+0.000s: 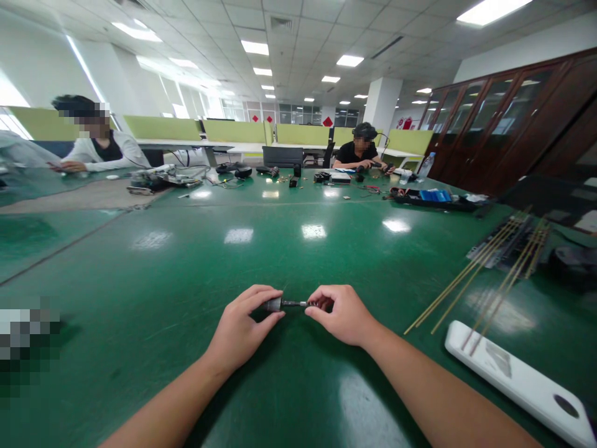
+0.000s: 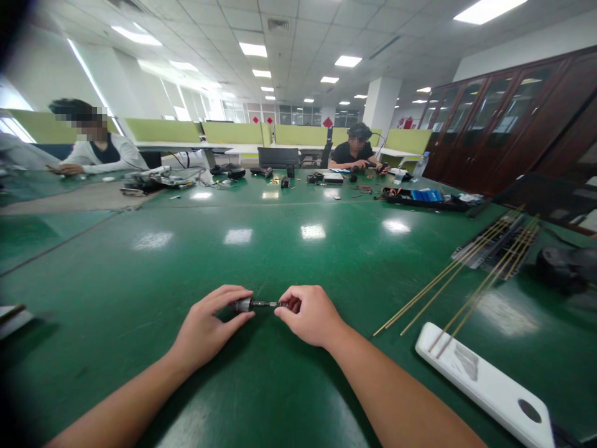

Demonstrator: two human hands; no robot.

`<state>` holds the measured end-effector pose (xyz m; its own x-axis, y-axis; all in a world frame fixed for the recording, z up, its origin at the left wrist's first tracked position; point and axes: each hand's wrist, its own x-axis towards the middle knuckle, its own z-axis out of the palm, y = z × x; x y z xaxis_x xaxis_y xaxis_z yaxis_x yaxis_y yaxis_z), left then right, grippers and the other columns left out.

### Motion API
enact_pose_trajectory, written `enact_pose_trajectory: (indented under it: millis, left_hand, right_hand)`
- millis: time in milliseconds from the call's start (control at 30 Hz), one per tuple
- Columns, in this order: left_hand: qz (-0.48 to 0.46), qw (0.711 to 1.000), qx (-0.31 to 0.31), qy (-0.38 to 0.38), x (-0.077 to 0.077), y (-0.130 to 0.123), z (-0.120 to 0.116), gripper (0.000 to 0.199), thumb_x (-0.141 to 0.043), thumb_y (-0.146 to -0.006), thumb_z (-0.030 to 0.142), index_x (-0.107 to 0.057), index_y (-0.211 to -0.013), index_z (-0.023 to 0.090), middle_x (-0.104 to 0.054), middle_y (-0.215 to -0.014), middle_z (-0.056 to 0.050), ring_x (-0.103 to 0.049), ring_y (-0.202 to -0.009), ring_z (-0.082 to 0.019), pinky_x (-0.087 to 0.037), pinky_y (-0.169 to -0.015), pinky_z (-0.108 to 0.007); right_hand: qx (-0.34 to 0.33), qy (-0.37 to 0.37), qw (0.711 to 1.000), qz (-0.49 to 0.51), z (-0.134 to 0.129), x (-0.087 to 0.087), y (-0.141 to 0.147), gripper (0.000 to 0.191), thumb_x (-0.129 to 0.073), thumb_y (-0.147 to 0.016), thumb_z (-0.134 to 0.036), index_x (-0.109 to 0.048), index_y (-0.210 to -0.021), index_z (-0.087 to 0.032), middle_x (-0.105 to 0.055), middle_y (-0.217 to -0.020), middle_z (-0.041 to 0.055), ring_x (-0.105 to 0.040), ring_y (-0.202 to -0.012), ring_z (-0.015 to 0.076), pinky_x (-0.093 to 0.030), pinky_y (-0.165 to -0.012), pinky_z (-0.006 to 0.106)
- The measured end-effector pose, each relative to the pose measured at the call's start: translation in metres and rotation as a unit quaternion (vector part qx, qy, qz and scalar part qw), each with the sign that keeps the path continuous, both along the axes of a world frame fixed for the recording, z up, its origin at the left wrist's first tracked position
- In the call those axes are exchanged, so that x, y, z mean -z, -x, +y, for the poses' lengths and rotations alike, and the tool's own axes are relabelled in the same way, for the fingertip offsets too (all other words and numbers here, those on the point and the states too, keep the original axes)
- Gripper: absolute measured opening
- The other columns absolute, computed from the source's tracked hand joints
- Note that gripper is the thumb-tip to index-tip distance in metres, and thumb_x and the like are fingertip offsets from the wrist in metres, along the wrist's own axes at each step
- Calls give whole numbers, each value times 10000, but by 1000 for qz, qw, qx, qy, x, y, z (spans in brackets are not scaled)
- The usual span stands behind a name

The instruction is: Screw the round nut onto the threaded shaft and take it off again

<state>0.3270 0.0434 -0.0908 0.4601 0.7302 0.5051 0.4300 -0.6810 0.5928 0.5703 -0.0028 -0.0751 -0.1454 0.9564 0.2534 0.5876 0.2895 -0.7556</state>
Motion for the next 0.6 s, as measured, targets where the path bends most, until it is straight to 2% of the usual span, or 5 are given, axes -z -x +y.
enact_pose_trajectory:
  millis: [433, 533, 600]
  left_hand:
    - [-2, 1000, -7, 5, 0, 1, 0, 275, -696, -877, 272, -655, -1148, 304, -637, -1148, -10, -600, -1072, -194, -473, -970, -342]
    - [-9, 999, -30, 10, 0, 2, 2, 261, -694, -873, 320, -659, -1127, 274, -652, -1132, -28, -611, -1052, -215, -477, -956, -357]
    - [-10, 998, -67, 16, 0, 3, 5, 292, -697, -865, 381, -659, -1129, 262, -663, -1123, -38, -616, -1038, -232, -478, -941, -370]
  right_hand:
    - [10, -1, 1000, 5, 0, -4, 0, 114, -696, -810, -294, -724, -858, -194, -698, -732, 12, -627, -654, 143, -478, -642, 256]
    - [26, -9, 999, 28, 0, -5, -1, 133, -689, -822, -314, -719, -863, -190, -701, -750, 18, -632, -675, 145, -484, -667, 261]
    - [42, -9, 998, 53, 2, -4, -1, 170, -674, -841, -347, -711, -868, -184, -695, -752, 23, -625, -677, 144, -482, -659, 259]
